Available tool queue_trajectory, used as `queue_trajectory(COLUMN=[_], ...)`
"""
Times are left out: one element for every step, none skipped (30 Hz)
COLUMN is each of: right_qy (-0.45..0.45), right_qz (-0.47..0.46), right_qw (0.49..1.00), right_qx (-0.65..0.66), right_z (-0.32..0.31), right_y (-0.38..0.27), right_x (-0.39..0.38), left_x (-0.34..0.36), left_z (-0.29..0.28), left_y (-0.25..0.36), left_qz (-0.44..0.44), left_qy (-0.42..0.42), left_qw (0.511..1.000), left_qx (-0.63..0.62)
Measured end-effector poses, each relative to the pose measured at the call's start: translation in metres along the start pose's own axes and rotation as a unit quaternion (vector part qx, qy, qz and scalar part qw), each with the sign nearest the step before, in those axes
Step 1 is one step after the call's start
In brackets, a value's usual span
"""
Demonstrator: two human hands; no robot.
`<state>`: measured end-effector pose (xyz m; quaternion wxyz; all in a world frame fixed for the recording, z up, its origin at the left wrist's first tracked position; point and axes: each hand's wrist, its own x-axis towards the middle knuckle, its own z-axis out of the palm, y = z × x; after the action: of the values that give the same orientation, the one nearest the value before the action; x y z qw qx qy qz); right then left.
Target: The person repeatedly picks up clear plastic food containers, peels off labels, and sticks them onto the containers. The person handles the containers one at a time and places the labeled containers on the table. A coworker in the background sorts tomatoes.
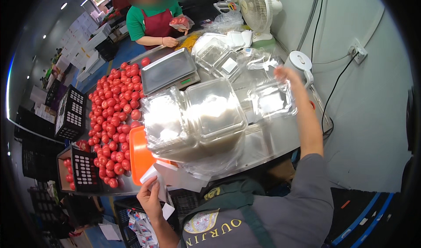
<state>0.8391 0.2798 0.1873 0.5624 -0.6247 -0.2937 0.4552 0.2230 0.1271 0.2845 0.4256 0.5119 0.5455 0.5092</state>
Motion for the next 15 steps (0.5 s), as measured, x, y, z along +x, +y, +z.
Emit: queue_trajectory(right_qy=[-0.017, 0.006, -0.025, -0.036, -0.045, -0.059, -0.041, -0.024, -0.010, 0.065, 0.138, 0.184, 0.262, 0.274, 0.207], right_qz=[0.063, 0.122, 0.157, 0.173, 0.189, 0.209, 0.178, 0.146, 0.113, 0.100, 0.080, 0.047, -0.047, -0.157, -0.173], right_qw=[0.996, 0.987, 0.981, 0.974, 0.964, 0.952, 0.970, 0.983, 0.992, 0.990, 0.964, 0.934, 0.879, 0.896, 0.940], right_qx=[0.067, 0.109, 0.110, 0.145, 0.179, 0.213, 0.159, 0.104, 0.050, -0.081, -0.211, -0.304, -0.395, -0.313, -0.208], right_z=[0.002, 0.006, 0.020, 0.023, 0.025, 0.030, 0.034, 0.035, 0.035, 0.024, 0.008, -0.018, -0.085, -0.012, 0.022], right_y=[0.047, 0.091, 0.111, 0.132, 0.158, 0.175, 0.180, 0.183, 0.188, 0.190, 0.192, 0.165, 0.193, 0.154, 0.100], right_x=[0.017, 0.032, 0.035, 0.046, 0.061, 0.072, 0.076, 0.080, 0.085, 0.094, 0.103, 0.086, 0.120, 0.098, 0.066], left_x=[-0.002, -0.003, -0.006, -0.007, -0.007, -0.009, -0.012, -0.014, -0.016, -0.016, -0.014, -0.009, 0.002, -0.008, -0.006], left_z=[0.004, 0.008, 0.012, 0.015, 0.019, 0.021, 0.021, 0.022, 0.021, 0.021, 0.025, 0.026, 0.027, 0.026, 0.023], left_y=[0.000, 0.001, 0.002, 0.004, 0.007, 0.008, 0.009, 0.010, 0.012, 0.014, 0.020, 0.026, 0.022, 0.022, 0.021], left_qz=[-0.003, -0.009, -0.015, -0.019, -0.022, -0.019, -0.017, -0.015, -0.030, -0.019, -0.004, 0.011, 0.051, 0.073, 0.072], left_qy=[0.007, 0.010, 0.019, 0.021, 0.013, 0.017, 0.023, 0.030, 0.040, 0.038, 0.028, 0.012, -0.004, 0.038, 0.045], left_qw=[1.000, 1.000, 1.000, 0.999, 0.999, 0.999, 0.999, 0.999, 0.998, 0.997, 0.997, 0.996, 0.990, 0.973, 0.976], left_qx=[0.003, 0.009, 0.018, 0.024, 0.029, 0.031, 0.034, 0.038, 0.050, 0.063, 0.079, 0.087, 0.128, 0.214, 0.200])
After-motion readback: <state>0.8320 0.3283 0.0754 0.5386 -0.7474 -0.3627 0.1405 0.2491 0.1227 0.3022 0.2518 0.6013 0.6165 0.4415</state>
